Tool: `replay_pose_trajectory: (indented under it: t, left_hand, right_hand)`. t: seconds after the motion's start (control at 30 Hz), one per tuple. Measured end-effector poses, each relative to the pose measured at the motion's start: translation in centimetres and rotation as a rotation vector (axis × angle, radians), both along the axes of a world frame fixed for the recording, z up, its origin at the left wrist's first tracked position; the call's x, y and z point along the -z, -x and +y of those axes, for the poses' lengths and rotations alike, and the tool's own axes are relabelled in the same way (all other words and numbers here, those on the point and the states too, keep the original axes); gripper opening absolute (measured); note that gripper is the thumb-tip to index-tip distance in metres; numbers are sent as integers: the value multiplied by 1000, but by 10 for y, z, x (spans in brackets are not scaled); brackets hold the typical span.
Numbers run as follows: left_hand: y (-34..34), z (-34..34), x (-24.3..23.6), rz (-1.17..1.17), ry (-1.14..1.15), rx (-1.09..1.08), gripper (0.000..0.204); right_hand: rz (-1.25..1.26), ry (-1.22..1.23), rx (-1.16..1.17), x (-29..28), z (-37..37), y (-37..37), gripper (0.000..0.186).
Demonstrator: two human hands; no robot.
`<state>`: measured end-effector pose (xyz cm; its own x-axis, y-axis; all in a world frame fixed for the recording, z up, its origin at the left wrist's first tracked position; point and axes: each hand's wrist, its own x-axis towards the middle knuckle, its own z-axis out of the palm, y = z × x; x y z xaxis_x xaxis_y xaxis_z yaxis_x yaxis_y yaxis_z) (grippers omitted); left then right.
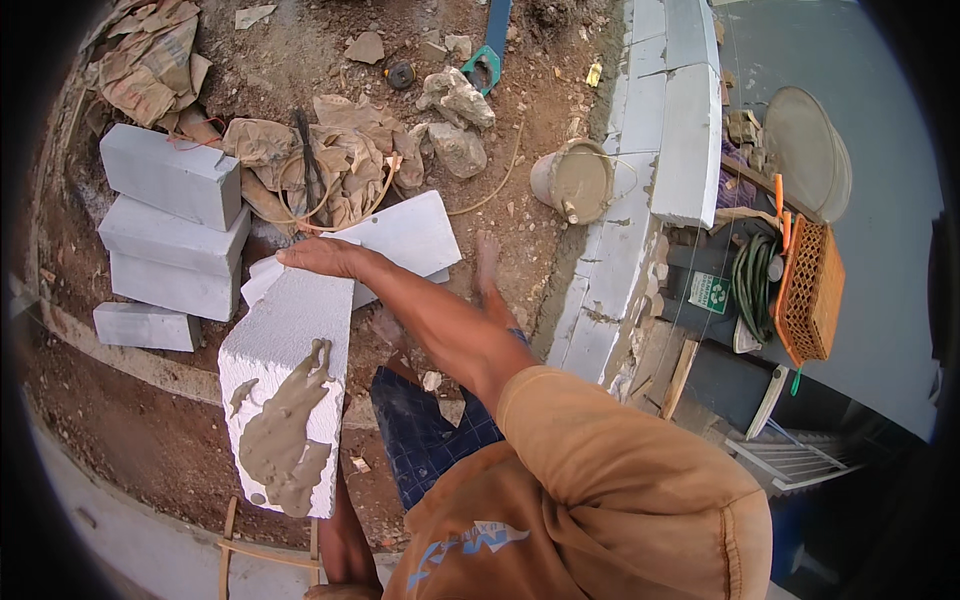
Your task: The person applies mortar to white rectangular tiles and places them along a curved wall. They measure the tiles with a tape measure and cut them with a hand saw to fit the space.
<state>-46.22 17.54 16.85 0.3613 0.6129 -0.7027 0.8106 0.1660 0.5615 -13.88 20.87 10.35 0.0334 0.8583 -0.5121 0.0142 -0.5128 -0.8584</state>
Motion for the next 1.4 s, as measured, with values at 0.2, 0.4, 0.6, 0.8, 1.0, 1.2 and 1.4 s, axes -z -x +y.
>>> replay_pose_trajectory:
  t: [0.2, 0.4, 0.6, 0.8, 1.0, 1.2, 1.4]
  left_hand:
    - [4, 21, -67, -3, -15, 283, 66]
    - [68, 97, -165, -868, 290, -283, 60]
    - [-72, 35, -172, -952, 705, -291, 59]
    - [-155, -41, -183, -903, 993, -104, 58]
    - [-223, -153, -200, -854, 1277, 76, 58]
    - [-267, -299, -225, -791, 1565, 284, 57]
    - [-298, -422, -270, -514, 1670, 421, 55]
  right_hand:
    - [41, -92, 349, -28, -47, -2, 94]
    - [354, 98, 508, -366, -131, -18, 118]
    - [-548, -573, 410, -437, -240, 54, 141]
    - [-817, -394, 468, -482, -307, 66, 145]
    - [-941, -47, 665, -542, -370, 64, 131]
    - [-1057, 141, 843, -563, -477, 57, 122]
    - [-978, 144, 1080, -566, -595, 40, 118]
